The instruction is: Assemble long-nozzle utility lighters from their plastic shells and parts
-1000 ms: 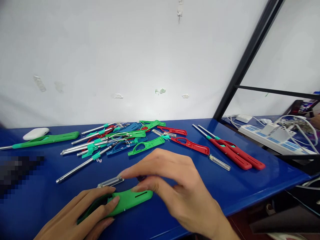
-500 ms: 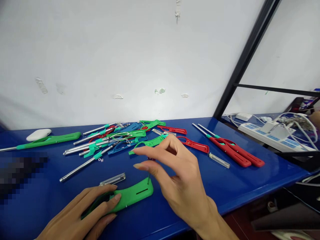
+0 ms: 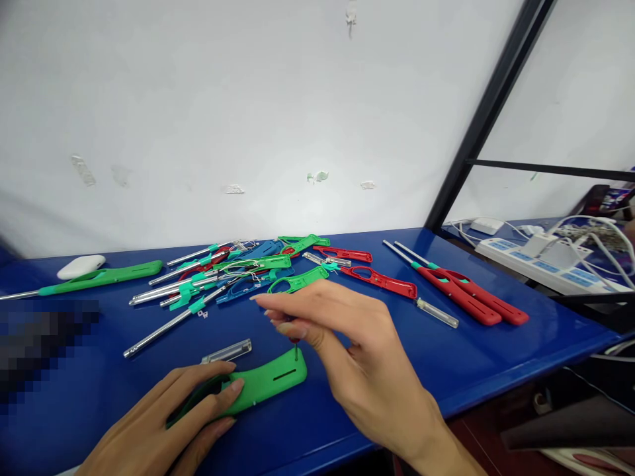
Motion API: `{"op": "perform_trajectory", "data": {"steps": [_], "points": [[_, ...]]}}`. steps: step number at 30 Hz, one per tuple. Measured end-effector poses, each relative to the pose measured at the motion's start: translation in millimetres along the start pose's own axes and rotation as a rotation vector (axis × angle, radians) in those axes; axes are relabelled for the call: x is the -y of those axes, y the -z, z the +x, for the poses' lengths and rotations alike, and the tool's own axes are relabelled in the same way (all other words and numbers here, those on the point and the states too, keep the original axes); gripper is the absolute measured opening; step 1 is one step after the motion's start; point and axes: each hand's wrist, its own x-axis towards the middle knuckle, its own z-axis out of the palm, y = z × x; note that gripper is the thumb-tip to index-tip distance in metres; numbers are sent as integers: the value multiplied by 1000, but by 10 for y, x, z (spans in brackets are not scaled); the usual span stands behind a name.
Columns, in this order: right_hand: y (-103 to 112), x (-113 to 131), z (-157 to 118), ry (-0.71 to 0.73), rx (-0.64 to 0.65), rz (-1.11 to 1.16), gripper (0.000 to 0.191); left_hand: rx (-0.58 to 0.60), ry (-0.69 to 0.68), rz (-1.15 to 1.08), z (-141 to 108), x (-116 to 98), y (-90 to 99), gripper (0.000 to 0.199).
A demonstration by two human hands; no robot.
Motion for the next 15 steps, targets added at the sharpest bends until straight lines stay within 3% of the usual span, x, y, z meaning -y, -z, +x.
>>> {"op": "perform_trajectory", "data": {"steps": [5,9,12,15], "points": [[31,-56,12,36,-205,-113,19,-3,1,12,5,-2,5,35],[289,-237,-70,-58,-481,-196,13,-5,-29,9,75,0,30,33],[472,-446,-189,-202,-419,-263,18,-14,-103,47,110,-5,50,34],[524,-639,-294,-317,-222,-372,28,7,-179,137,91,-11,56,46]]}}
